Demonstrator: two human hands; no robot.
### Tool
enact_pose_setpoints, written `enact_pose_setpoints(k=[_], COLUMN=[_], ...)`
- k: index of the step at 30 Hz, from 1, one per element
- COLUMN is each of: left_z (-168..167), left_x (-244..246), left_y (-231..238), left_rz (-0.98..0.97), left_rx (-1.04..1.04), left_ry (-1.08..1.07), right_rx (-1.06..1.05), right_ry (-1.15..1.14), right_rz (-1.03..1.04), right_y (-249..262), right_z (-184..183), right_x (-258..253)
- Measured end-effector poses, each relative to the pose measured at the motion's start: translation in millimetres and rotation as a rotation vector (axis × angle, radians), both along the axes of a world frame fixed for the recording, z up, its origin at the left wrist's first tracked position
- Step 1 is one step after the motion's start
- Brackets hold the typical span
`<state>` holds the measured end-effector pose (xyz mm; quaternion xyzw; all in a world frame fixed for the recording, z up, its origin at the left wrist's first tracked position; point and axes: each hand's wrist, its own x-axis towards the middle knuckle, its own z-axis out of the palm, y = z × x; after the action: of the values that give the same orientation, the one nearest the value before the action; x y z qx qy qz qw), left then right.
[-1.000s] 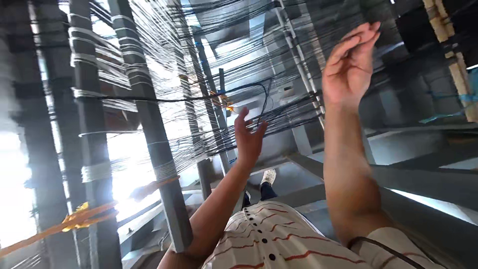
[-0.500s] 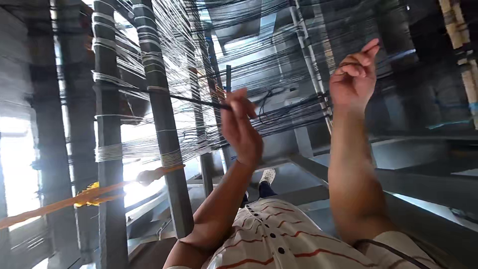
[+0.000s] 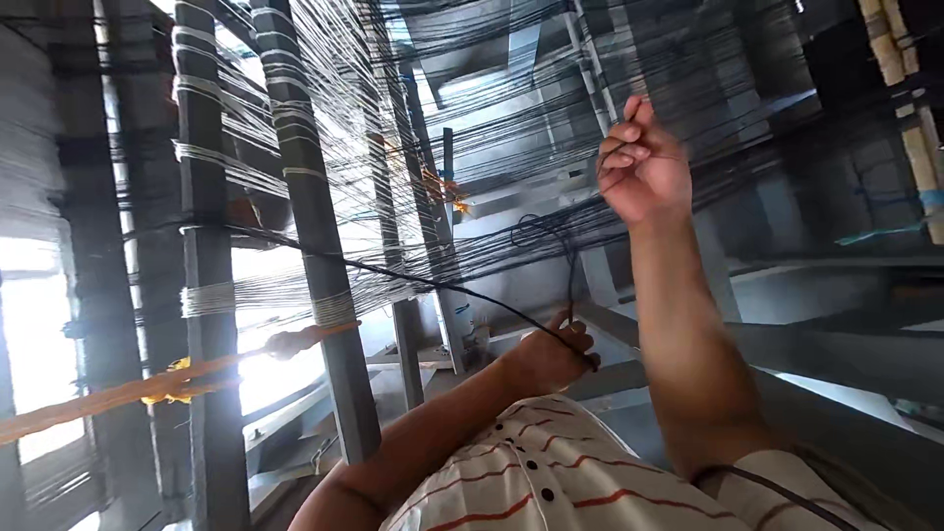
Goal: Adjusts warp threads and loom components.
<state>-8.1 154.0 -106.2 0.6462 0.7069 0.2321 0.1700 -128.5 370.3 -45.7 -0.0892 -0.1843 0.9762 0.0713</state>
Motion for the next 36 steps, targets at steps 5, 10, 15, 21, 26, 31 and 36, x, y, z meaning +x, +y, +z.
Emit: enact_pose_setpoints(k=[5,10,15,21,26,31,36], left_z=[50.6,93.9,83.9,85.7,74.6,71.9,72.3], left_x=[-21.6,-42.9,-52.2,-61.8,-76.8,-93.0,-96.6], left_y=[1.7,22.4,50.5,46.3,23.1,18.5,17.8], left_rz=[0.409,0.557,0.619,0.802,0.905,1.01,1.071], left_rx=[0.238,0.21,0.027,0.244,0.808,0.942,0.873], left_ry=[-0.046,0.027,0.075,-0.149,-0.405,-0.602,-0.8], right_rx=[0.209,0.915,1.164,1.1,0.898,0.818,0.833], right_ry=[0.069,0.413,0.453,0.323,0.197,0.304,0.262], right_rz=[0.081,0.374,0.579,0.401,0.27,0.361,0.435], right_y=[2.4,-11.3,-18.1,-13.0,-28.7,-51.0,-57.3], right_z=[6.9,27.4,30.9,22.1,21.3,12.0,15.1], right_x=[9.8,21.3,18.9,19.9,16.0,10.7,10.9])
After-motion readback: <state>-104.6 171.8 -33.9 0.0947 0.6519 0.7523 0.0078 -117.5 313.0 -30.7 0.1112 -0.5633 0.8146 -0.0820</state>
